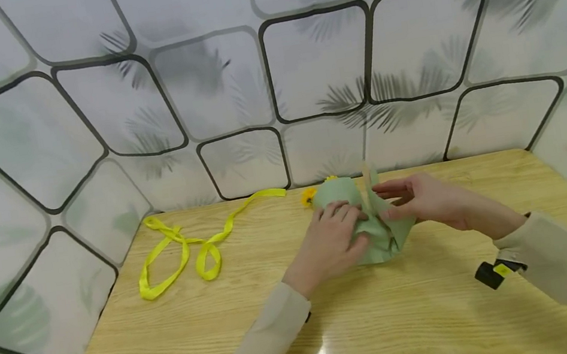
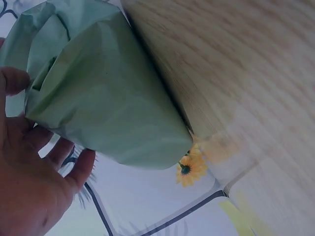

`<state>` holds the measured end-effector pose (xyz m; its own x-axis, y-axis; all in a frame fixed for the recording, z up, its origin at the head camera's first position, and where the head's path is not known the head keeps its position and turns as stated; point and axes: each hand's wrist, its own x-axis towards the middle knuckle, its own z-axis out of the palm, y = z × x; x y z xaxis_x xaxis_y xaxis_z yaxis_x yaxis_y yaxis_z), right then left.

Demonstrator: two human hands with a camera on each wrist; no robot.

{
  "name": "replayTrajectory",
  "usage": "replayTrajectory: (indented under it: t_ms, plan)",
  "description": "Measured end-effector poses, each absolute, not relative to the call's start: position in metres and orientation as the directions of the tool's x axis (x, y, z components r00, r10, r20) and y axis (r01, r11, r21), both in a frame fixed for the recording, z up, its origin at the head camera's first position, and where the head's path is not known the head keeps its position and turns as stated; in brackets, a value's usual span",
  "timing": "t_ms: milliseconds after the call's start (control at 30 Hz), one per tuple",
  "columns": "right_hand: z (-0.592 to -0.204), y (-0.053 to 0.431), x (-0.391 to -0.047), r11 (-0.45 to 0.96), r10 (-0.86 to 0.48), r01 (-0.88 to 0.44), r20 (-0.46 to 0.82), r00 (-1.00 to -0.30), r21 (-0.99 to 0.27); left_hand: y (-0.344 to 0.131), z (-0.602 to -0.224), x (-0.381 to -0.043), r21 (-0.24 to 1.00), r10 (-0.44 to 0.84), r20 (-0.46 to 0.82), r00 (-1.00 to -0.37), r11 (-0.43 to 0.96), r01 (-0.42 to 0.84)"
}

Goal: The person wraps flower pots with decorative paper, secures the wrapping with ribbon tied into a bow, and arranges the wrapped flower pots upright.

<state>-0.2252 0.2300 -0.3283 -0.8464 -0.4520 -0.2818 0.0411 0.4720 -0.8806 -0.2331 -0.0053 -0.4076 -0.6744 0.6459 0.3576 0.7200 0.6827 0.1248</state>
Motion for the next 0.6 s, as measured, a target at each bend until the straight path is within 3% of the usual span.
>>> replayTrajectory:
  t_ms: [233,467,600]
  plan:
    - [-0.348,0.229,-0.207,0.460,-0.353,-0.008,-0.174,-0.919,-0.888,-0.014,-0.405,-0.234,0.189,0.672,0.390,-0.629,0.610,0.769]
    - [-0.363,0.218,-0.185,0.275,-0.229,0.083,-0.149,-0.962,-0.958,-0.019,-0.402,-0.235,0.137,0.681,0.430,-0.593,0.600,0.788]
    - [-0.369,0.206,-0.178,0.189,-0.169,0.102,-0.135,-0.976,-0.977,-0.022,-0.402,-0.236,0.185,0.653,0.449,-0.609,0.599,0.779]
